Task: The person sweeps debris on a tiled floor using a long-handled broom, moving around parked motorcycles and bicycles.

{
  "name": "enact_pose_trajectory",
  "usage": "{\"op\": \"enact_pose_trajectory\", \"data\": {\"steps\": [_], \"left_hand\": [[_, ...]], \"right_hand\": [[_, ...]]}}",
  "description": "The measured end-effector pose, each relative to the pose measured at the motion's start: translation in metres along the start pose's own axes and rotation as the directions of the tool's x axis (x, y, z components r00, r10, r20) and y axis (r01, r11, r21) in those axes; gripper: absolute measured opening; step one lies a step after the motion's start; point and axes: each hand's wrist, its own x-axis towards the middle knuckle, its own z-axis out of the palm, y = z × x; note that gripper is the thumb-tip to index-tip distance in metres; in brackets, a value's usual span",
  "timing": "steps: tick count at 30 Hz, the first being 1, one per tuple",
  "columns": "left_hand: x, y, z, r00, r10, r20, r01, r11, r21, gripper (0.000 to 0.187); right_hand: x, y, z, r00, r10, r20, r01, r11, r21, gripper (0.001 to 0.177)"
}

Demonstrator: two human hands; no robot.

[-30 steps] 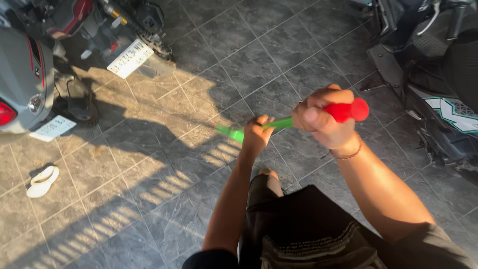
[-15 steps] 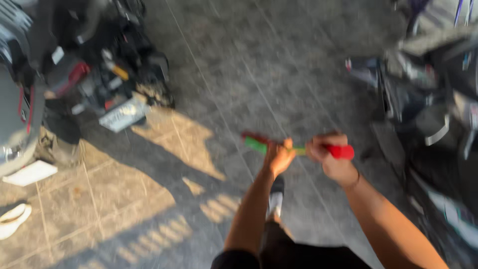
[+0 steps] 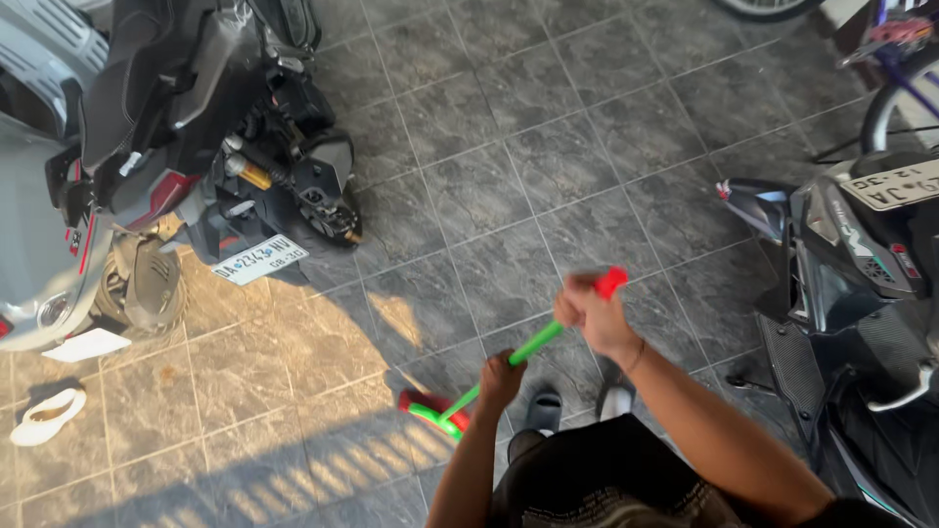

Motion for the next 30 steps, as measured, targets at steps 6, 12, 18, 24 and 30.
{"op": "enact_pose_trajectory", "data": {"steps": [6,12,18,24,30], "left_hand": [[0.132,0.072,0.041,0.691,0.646,-0.325,-0.598,0.763,0.244,0.023],[0.311,0.250,0.071,0.834,0.515,-0.197,-0.514,0.856,0.063,0.028],[0.457,0.354,0.121,0.905,0.419,-0.068,-0.422,0.906,-0.023,0.028],[0.560,0.317,0.205,0.952,0.282,0.115,-0.292,0.953,0.082,0.032],[0.528,0.257,0.208,0.988,0.140,-0.058,-0.131,0.983,0.129,0.036]], "right_hand": [[0.064,-0.147,-0.043,0.980,-0.189,-0.057,0.193,0.977,0.094,0.040],[0.094,-0.275,-0.084,0.884,-0.428,0.188,0.462,0.864,-0.201,0.042],[0.173,-0.320,-0.145,0.567,-0.560,0.604,0.814,0.270,-0.514,0.012],[0.260,-0.362,-0.236,0.679,-0.532,0.506,0.705,0.281,-0.651,0.017],[0.328,-0.353,-0.288,0.928,-0.286,0.240,0.351,0.888,-0.297,0.040]]}}
